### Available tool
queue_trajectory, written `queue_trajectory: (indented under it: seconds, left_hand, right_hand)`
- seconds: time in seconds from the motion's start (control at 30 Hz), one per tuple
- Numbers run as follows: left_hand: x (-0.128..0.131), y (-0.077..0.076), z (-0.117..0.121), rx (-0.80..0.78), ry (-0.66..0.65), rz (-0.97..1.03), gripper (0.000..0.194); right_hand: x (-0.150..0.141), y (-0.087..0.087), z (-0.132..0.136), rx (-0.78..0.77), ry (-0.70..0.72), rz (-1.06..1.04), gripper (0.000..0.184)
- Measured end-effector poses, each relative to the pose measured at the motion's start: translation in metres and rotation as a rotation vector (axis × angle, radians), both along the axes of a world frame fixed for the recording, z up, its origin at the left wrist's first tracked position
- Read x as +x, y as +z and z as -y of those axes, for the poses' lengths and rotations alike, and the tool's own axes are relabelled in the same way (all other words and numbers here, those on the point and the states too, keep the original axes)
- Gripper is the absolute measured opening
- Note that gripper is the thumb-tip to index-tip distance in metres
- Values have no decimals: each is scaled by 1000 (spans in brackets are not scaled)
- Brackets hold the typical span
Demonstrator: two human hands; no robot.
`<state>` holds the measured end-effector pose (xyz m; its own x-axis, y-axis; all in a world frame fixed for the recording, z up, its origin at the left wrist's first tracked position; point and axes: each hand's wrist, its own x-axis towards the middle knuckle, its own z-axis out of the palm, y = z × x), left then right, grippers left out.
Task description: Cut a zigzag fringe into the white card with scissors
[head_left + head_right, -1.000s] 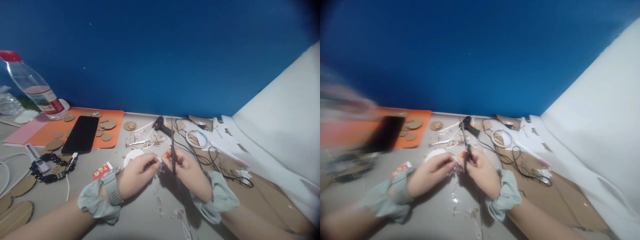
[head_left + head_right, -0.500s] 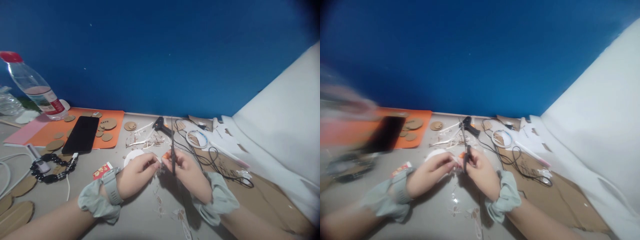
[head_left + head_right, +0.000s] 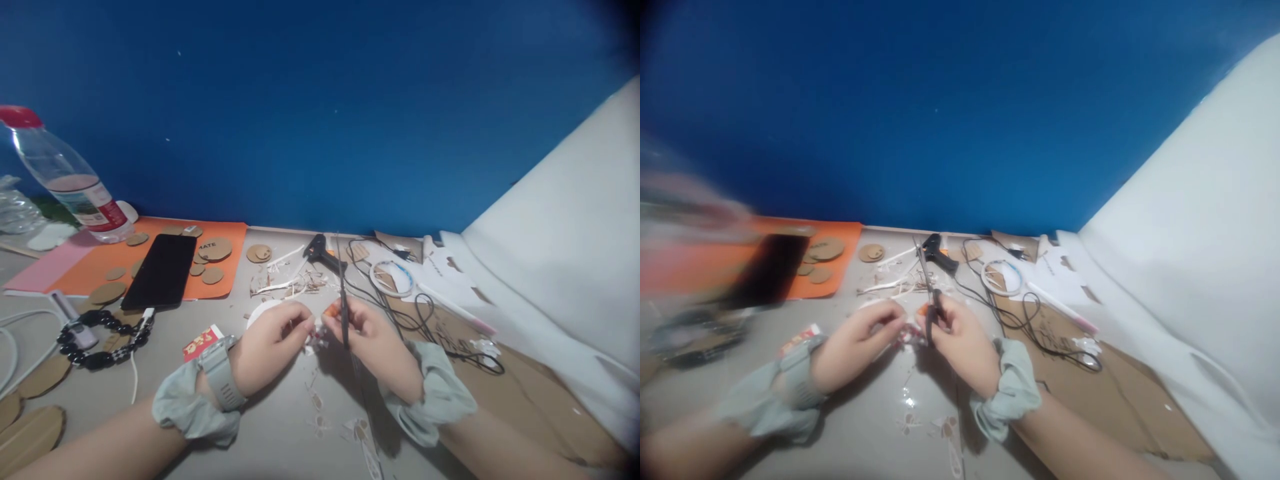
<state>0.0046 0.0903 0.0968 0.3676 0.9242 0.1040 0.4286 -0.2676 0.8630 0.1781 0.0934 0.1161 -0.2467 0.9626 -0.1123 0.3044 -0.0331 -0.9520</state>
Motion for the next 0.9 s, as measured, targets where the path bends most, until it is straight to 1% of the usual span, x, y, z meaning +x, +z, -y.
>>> queue_trajectory:
  seconds: [0.07,0.2,0.33,0.43,0.63,0.8,0.9]
  left_hand:
    - [1,1,1,-25,-32,-3,21]
    - [0,-1,2,-40,-106,-29,21]
    - [-3,-3,1,53,-49,-22,21]
    - [-5,-5,-1,100,-72,-44,20]
    - [-3,-10,-1,57,-78,-40,15]
    - [-1,-7,0,-15,-79,1,16]
    - [-2,-5,-2,-59,-101,14,18]
  right_hand:
    - [1,0,0,-1,3,-4,14]
    - [2,-2,-2,-12,14,-24,5]
    - [4,-4,-4,-24,72,-63,6]
    - [4,-5,-6,-31,112,-88,7]
    - [6,-5,-7,-80,166,-88,7]
    - [8,-6,-7,-28,179,-44,6]
    - [8,-7,-7,-30,175,-32,6]
